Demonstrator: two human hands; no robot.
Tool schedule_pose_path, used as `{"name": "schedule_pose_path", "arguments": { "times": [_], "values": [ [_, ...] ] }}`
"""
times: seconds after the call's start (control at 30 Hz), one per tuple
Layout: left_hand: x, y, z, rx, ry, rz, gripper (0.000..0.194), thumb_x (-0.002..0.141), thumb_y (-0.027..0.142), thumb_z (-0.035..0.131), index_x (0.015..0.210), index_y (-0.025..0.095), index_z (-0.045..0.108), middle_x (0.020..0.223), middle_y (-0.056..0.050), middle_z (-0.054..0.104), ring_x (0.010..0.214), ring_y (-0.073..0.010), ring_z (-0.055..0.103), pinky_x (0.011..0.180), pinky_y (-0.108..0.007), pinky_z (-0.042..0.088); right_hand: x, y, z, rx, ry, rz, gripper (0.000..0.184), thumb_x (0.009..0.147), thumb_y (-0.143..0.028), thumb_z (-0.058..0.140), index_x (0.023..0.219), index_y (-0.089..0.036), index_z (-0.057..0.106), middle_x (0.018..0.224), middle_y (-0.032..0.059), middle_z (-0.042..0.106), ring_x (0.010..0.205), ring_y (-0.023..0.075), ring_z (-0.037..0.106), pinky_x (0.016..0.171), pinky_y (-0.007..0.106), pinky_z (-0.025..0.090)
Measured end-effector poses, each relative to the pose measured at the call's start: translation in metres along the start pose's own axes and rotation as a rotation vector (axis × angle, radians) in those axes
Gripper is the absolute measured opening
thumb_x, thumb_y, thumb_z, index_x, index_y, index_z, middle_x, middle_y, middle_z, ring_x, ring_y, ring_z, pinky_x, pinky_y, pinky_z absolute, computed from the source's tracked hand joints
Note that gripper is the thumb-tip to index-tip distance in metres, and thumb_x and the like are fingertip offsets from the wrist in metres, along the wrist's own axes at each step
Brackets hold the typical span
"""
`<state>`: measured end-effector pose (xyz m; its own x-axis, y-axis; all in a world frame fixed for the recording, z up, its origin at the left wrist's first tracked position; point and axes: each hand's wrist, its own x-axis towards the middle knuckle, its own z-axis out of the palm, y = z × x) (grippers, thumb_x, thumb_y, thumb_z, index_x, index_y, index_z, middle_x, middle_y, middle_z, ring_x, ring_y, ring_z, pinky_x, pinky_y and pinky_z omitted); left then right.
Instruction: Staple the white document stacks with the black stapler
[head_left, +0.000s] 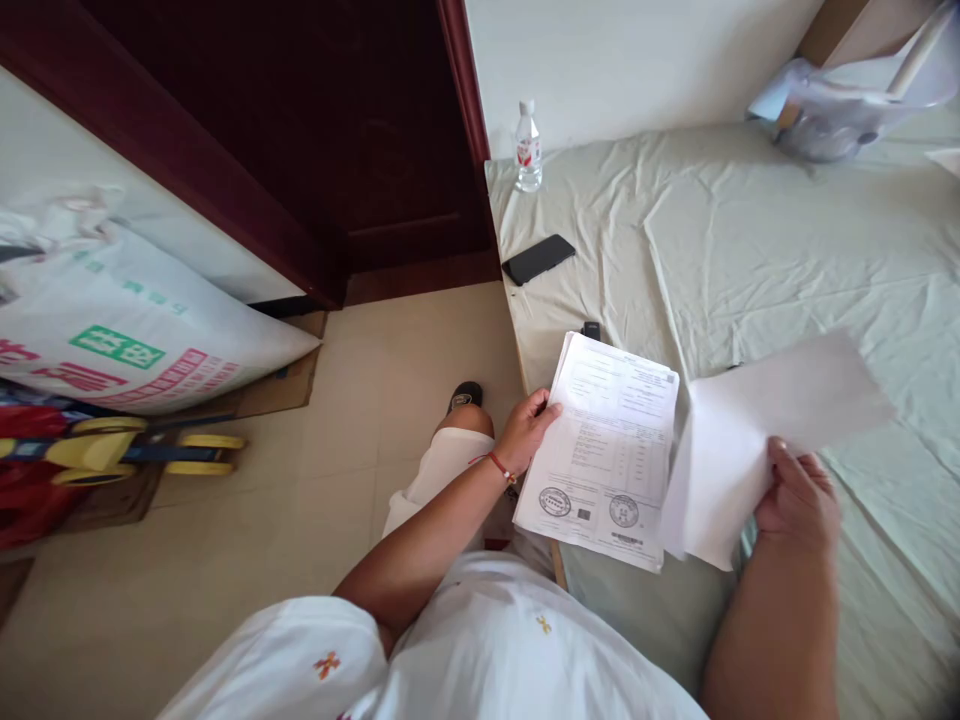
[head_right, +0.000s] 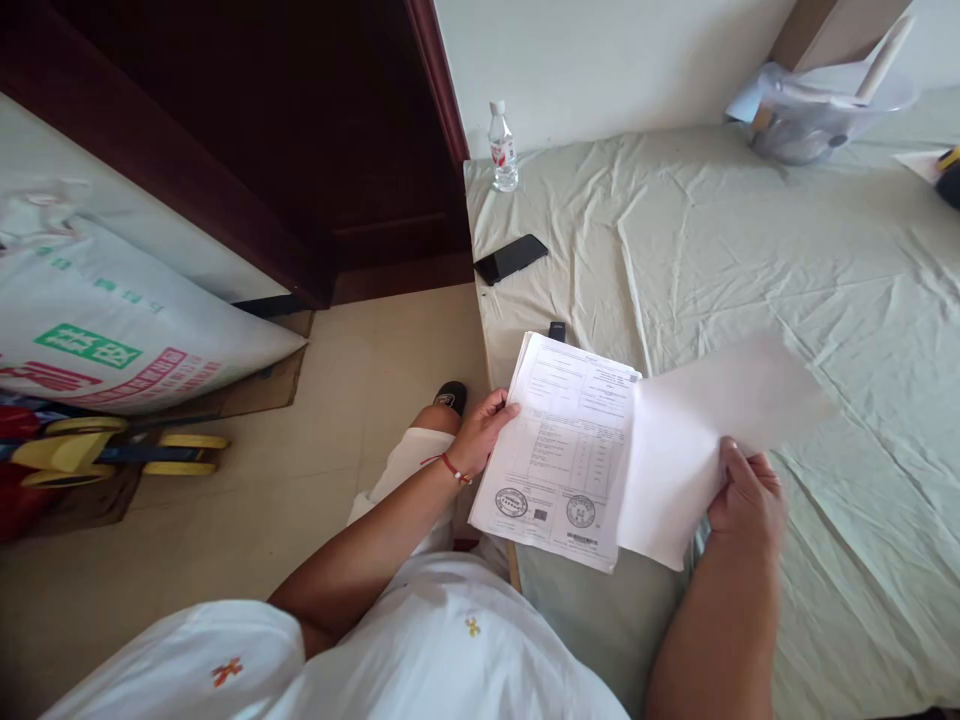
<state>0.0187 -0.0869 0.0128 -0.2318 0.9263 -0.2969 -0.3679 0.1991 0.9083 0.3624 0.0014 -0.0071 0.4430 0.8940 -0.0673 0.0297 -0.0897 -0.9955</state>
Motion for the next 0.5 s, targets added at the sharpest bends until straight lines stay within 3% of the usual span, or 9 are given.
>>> {"name": "schedule_pose_path", "arguments": {
  "times": [0.1, 0.17, 0.27, 0.5],
  "values": [
    [0.002, -0.004, 0.002, -0.042, -0.006, 0.057, 0.051, 0.075, 0.061, 0.083, 0.085, 0.019, 0.056, 0.082, 0.002, 0.062, 0.08, -0.0121, 0.056, 0.079, -0.026, 0.046, -0.01, -0.003, 0.009, 0.07, -0.055, 0.147, 0.043, 0.049, -0.044, 0.092, 0.081, -0.025, 0.071, 0.088, 0.0063, 0.076, 0.071, 0.0213, 0.068, 0.063, 0.035, 0.059],
    [0.004, -0.008, 0.002, -0.081, 0.014, 0.054, 0.055, 0.073, 0.064, 0.084, 0.09, 0.02, 0.055, 0.086, 0.002, 0.064, 0.084, -0.0133, 0.06, 0.084, -0.027, 0.048, -0.017, -0.005, 0.014, 0.023, -0.173, 0.191, 0.046, 0.055, -0.048, 0.093, 0.09, -0.024, 0.075, 0.088, 0.0056, 0.077, 0.066, 0.0197, 0.067, 0.058, 0.033, 0.058],
    [0.007, -0.014, -0.001, -0.117, 0.053, 0.012, 0.064, 0.066, 0.065, 0.088, 0.097, 0.02, 0.056, 0.087, 0.001, 0.068, 0.082, -0.0148, 0.063, 0.083, -0.03, 0.05, -0.026, -0.005, 0.018, -0.073, -0.304, 0.184, 0.049, 0.065, -0.053, 0.091, 0.101, -0.023, 0.078, 0.085, 0.0041, 0.077, 0.063, 0.0185, 0.066, 0.056, 0.032, 0.057],
    [0.008, -0.015, -0.003, -0.202, 0.11, -0.05, 0.073, 0.053, 0.058, 0.097, 0.099, 0.019, 0.054, 0.085, 0.001, 0.072, 0.077, -0.0158, 0.068, 0.085, -0.034, 0.054, -0.034, -0.003, 0.023, -0.081, -0.384, 0.152, 0.046, 0.07, -0.053, 0.09, 0.101, -0.021, 0.078, 0.089, 0.005, 0.079, 0.068, 0.0187, 0.068, 0.058, 0.03, 0.056]
  ]
}}
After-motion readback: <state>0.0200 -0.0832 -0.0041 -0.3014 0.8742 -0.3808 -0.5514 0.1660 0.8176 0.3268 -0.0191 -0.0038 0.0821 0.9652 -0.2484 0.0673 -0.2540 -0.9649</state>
